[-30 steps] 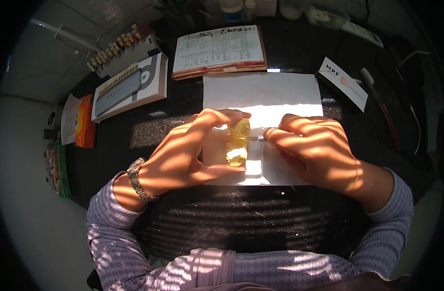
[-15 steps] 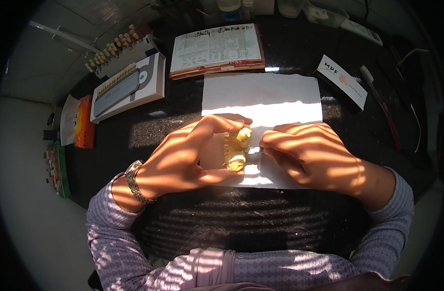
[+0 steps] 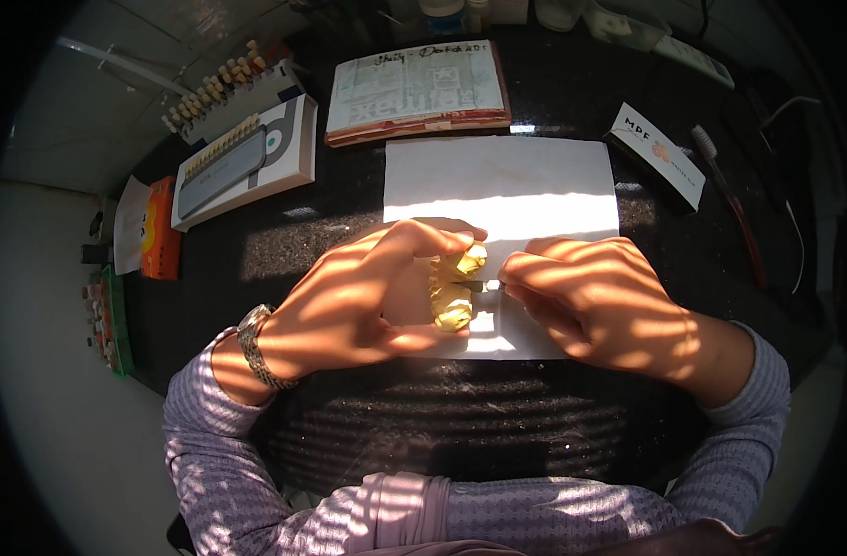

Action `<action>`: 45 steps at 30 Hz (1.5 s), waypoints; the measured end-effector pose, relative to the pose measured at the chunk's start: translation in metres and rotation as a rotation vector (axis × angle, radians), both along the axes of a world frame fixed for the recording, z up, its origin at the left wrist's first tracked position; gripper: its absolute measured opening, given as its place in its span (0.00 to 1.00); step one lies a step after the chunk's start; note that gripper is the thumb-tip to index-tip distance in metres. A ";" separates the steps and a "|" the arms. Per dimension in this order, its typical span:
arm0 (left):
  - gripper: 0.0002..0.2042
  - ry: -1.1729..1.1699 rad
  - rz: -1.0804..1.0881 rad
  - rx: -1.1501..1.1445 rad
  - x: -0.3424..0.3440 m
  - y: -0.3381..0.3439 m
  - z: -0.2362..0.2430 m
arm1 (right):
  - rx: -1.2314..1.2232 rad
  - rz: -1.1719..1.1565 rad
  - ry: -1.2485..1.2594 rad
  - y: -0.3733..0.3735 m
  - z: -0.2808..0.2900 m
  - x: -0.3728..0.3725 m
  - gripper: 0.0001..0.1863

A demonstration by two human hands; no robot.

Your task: The person uses a metal tool to shape material on a dental model by hand while holding it over a piece of paper.

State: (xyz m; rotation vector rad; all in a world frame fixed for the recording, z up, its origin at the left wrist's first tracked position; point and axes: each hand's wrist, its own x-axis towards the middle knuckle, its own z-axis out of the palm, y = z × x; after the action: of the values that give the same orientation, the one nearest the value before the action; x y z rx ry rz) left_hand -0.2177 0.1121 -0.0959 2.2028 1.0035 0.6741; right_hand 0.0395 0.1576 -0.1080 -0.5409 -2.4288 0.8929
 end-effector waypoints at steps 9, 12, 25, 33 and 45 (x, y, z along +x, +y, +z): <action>0.33 0.030 0.041 0.003 0.000 -0.003 0.002 | 0.073 0.023 -0.008 0.002 -0.001 0.002 0.15; 0.33 0.044 0.051 0.003 0.001 -0.003 0.003 | 0.170 -0.006 -0.023 0.000 0.000 0.003 0.14; 0.33 0.051 0.043 0.000 0.000 -0.004 0.003 | 0.012 0.058 -0.160 0.006 0.005 0.000 0.14; 0.33 0.055 0.052 -0.010 0.000 -0.003 0.003 | 0.151 -0.076 0.007 -0.003 -0.005 -0.004 0.05; 0.33 0.047 0.051 0.007 0.000 -0.003 0.003 | -0.064 0.018 -0.069 0.000 0.003 -0.002 0.03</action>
State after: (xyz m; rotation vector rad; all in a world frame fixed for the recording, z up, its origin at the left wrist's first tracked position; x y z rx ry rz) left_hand -0.2179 0.1086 -0.0925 2.2142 1.0860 0.6525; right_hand 0.0379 0.1573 -0.1048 -0.5822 -2.4773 0.9774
